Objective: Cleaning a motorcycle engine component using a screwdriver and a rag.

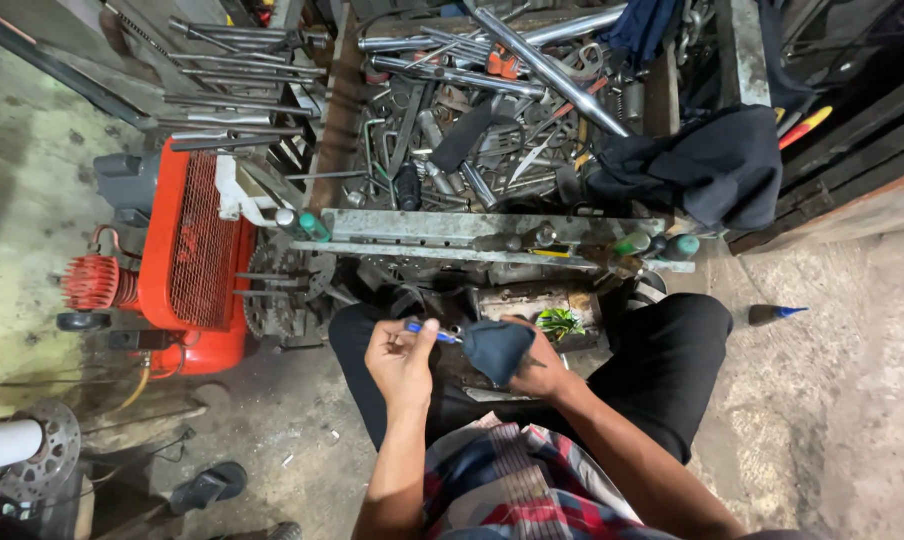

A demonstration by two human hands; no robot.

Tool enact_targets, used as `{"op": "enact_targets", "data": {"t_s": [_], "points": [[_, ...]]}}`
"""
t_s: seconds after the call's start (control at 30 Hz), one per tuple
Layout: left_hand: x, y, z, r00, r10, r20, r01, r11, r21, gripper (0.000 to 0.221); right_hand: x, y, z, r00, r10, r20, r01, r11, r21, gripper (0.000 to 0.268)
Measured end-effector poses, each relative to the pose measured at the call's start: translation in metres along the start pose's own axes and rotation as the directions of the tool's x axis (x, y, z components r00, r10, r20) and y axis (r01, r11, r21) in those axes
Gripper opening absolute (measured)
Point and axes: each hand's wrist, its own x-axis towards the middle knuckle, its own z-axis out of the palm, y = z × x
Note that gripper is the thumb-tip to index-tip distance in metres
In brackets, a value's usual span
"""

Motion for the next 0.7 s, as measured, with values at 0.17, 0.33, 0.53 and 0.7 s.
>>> {"op": "enact_targets", "data": {"t_s": [0.17,0.33,0.53,0.7], "points": [[-0.006,-0.007,-0.003,0.998,-0.052,0.039,0.053,0.998,-0.020,0.026,-0.007,-0.005,-0.005,0.999,0.049,0.017,-0.049,0.998,0.043,0.026],[-0.023,-0.029,-0.003,0.994,-0.087,0.066,0.093,0.991,-0.096,0.033,0.010,-0.015,-0.022,0.998,0.038,-0.058,-0.019,0.951,0.307,0.038],[-0.015,-0.014,-0.014,0.998,-0.051,0.034,0.048,0.996,0.081,0.019,0.005,-0.020,-0.015,0.994,-0.091,-0.056,0.100,0.980,0.169,0.031],[0.022,-0.002,-0.053,0.967,0.087,-0.239,-0.048,0.985,0.164,0.022,-0.015,-0.010,-0.018,0.988,-0.051,0.147,0.063,0.995,-0.079,0.024]]}}
